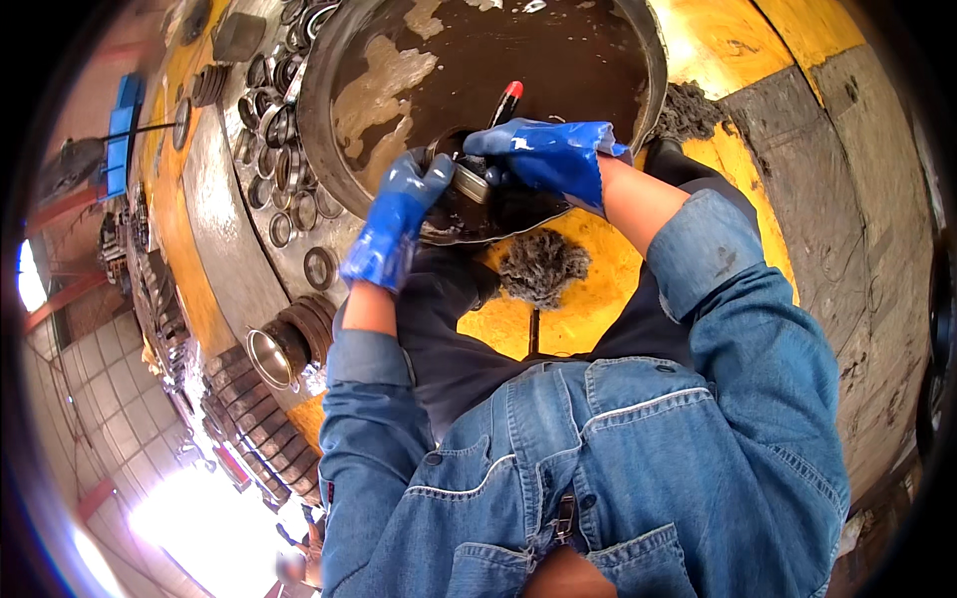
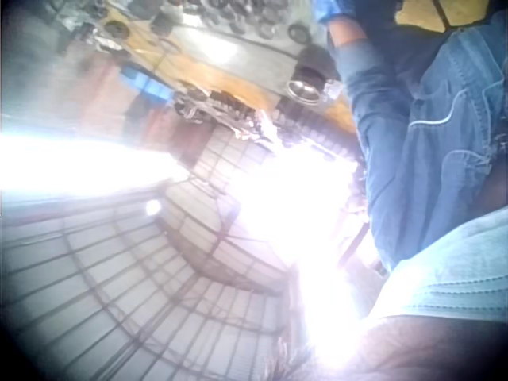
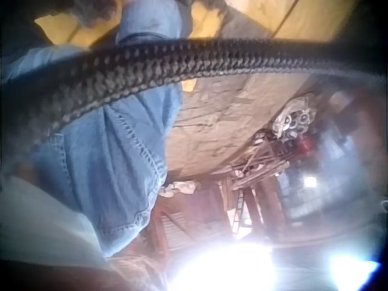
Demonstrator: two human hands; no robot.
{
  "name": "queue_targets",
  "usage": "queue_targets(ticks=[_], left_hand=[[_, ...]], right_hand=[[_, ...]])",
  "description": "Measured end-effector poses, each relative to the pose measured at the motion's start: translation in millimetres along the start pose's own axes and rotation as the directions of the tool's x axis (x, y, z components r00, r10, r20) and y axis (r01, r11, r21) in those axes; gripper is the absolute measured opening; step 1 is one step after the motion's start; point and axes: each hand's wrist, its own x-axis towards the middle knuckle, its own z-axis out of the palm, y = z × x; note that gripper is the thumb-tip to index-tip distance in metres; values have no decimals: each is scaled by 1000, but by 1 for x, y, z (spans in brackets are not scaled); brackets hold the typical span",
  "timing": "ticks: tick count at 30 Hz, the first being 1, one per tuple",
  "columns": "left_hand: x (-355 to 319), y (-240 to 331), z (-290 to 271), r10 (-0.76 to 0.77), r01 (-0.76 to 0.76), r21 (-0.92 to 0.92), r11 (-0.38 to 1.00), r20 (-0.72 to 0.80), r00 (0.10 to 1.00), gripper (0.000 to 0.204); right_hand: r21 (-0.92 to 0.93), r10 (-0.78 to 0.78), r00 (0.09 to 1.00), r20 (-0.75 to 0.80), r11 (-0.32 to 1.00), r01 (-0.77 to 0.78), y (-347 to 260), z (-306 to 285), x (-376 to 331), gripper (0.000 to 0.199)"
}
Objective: The person sits on the floor and repeatedly scrubs metal rings with a red-handled wire brush. They dip the rings into a large basin of dark liquid and scrub both the interior and exterior surfaces before placing them aside.
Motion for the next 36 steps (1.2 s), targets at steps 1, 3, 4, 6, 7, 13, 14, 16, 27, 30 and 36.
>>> queue_targets(ticks=[1, 3, 4, 6, 7, 13, 14, 16, 27, 30, 36], left_hand=[[7, 6, -9, -17, 15, 34, 999, 75, 997, 48], [32, 20, -23, 61, -110, 396, 911, 136, 989, 46], [44, 27, -26, -24, -48, 484, 874, 142, 990, 46], [61, 40, -30, -192, 61, 643, 764, 136, 972, 48], [63, 51, -26, -220, 74, 625, 777, 159, 962, 50], [44, 53, -16, -116, 57, 344, 937, 153, 981, 55], [28, 55, -5, -90, 58, 277, 959, 103, 991, 55], [1, 34, 1, 7, 36, 376, 926, -113, 994, 55], [-7, 35, 8, 117, -56, 462, 885, -105, 987, 59], [37, 19, -26, -68, 6, 611, 792, 78, 995, 53], [51, 11, -35, -85, 30, 574, 818, 69, 994, 46]], right_hand=[[190, 20, 1000, 11, 981, -21, 9, 4, 7, 35], [291, 82, 996, -44, 955, -66, 18, 7, 19, 34], [339, 114, 992, -62, 937, -86, 15, 11, 20, 33], [36, 87, 996, -6, 996, -86, 5, 11, 12, 35], [-115, 80, 997, 11, 990, -78, -4, 8, 3, 37], [-725, -264, 964, -37, 671, 156, 12, 29, 24, 37], [-695, -262, 965, -29, 699, 169, 18, 23, 26, 37], [-597, -195, 978, -72, 794, 114, -3, 28, 14, 33], [-174, -94, 996, -3, 980, 92, 2, -7, -14, 27], [-519, -157, 986, 47, 840, 159, -13, 6, -8, 22], [-725, -254, 967, -19, 669, 161, 7, 35, 25, 38]])
